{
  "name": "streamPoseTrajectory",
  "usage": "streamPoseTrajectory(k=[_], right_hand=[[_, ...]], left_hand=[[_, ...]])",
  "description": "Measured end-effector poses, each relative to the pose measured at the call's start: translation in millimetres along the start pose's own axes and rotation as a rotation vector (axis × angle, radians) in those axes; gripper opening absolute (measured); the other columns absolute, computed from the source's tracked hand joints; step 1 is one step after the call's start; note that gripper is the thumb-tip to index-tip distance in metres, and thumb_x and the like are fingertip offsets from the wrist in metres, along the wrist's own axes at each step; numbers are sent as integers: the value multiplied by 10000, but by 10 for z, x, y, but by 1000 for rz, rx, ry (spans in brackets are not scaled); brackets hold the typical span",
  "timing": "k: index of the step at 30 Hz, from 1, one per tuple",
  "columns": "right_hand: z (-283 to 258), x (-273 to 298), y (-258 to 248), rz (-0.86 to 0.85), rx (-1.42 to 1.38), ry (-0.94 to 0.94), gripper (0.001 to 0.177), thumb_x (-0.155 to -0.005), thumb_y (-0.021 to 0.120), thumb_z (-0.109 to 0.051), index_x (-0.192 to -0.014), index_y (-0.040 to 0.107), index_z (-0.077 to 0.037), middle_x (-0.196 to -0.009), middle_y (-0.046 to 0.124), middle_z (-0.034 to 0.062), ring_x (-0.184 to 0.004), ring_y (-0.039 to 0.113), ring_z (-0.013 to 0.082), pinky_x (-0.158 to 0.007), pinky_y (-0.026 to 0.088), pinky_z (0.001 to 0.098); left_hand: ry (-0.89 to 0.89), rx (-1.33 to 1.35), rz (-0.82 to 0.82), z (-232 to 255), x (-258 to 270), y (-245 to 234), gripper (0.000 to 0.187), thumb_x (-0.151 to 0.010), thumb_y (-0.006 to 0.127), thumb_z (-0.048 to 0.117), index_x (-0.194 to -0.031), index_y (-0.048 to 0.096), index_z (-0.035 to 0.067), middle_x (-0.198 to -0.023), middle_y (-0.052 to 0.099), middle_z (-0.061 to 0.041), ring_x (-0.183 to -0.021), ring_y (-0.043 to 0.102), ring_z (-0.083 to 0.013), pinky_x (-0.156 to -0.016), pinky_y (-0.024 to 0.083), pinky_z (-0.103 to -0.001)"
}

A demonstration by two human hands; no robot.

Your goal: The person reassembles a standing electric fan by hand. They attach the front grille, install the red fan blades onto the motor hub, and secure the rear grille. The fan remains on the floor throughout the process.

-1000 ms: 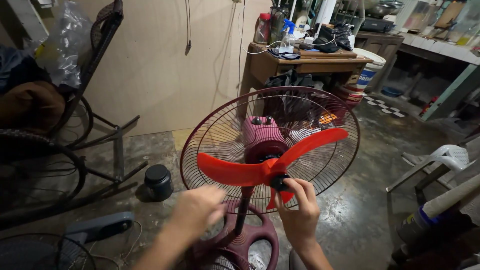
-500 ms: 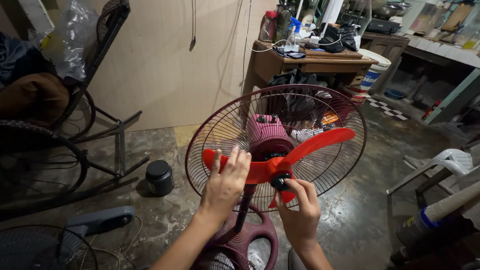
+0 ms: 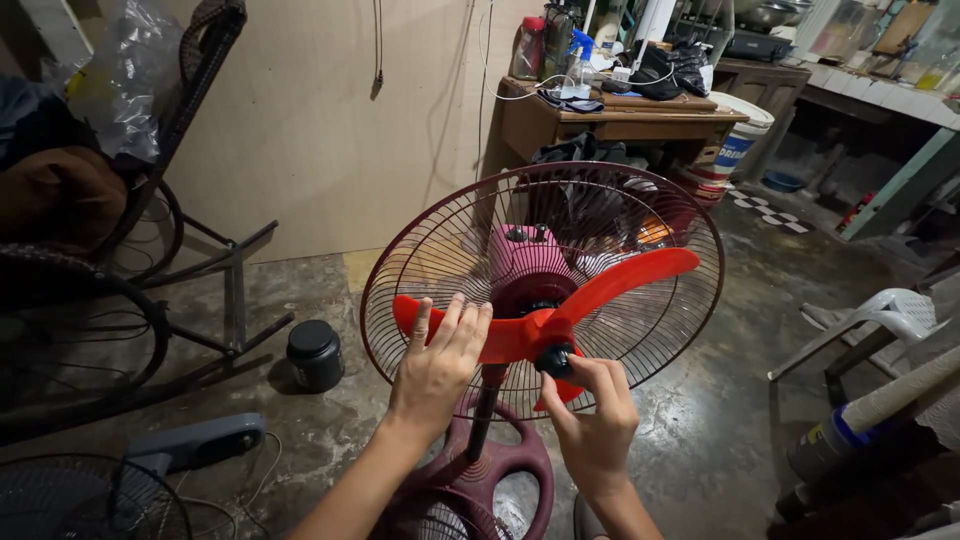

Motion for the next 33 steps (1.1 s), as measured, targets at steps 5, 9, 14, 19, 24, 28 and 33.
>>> streamPoseTrajectory(k=[5, 9, 14, 19, 24, 28, 33], right_hand=[[51, 4, 51, -35, 71, -38, 380, -717, 842, -17, -1066, 694, -27, -1018, 681, 97, -858, 738, 198, -753, 608, 298], [101, 22, 57, -45, 83, -89, 411, -733, 832, 0, -1118, 701, -58, -1083, 658, 107, -905, 720, 218, -775, 603, 311], [140, 10, 65, -130, 85, -112, 446, -751, 770, 68, -1157, 733, -112, -1119, 622, 107, -921, 718, 204, -777, 624, 303], [77, -48, 51, -69, 6, -46, 328, -753, 781, 14, -1069, 700, -22, -974, 677, 105, -822, 710, 183, -677, 589, 292], [151, -80, 106, -73, -239, 394, 223, -865, 801, -155, -829, 660, 13, -657, 702, 14, -574, 641, 76, -497, 508, 242], [293, -45, 152, -223, -269, 669, 406, -965, 674, -300, -717, 680, 20, -533, 624, 63, -417, 574, 120, -395, 439, 283], [319, -51, 137, -340, -128, 540, 628, -1092, 502, -400, -634, 668, -3, -465, 568, 55, -399, 538, 114, -414, 398, 267]], left_hand=[[-4, 23, 1, 2, 1, 19, 673, -830, 656, 87, -1487, 509, 72, -1421, 600, -51, -1414, 472, -222, -1275, 43, -490], [0, 41, 28, 11, 6, 5, 653, -830, 645, 99, -1472, 528, 73, -1414, 598, -47, -1409, 472, -218, -1272, 45, -497], [7, 21, 41, 13, -1, -17, 615, -848, 635, 101, -1456, 541, 77, -1395, 598, -35, -1406, 478, -210, -1274, 44, -517], [12, 18, 40, 7, 1, -21, 621, -843, 644, 109, -1456, 549, 76, -1389, 601, -39, -1397, 483, -209, -1275, 48, -514], [1, 32, 58, 27, 15, -17, 615, -857, 647, 101, -1465, 554, 87, -1382, 604, -27, -1391, 495, -199, -1287, 52, -510], [-1, 40, 58, 27, 24, -18, 619, -854, 651, 97, -1464, 548, 74, -1377, 609, -40, -1386, 501, -212, -1279, 45, -526], [4, 28, 55, 12, 20, -34, 657, -829, 661, 70, -1475, 537, 83, -1375, 611, -33, -1383, 503, -210, -1275, 46, -528]])
Point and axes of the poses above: each hand's wrist, its own x-axis away from the middle knuckle, its own y-axis out of the palm, z = x × y, the point moved 3 cm from there along -x, towards the middle knuckle
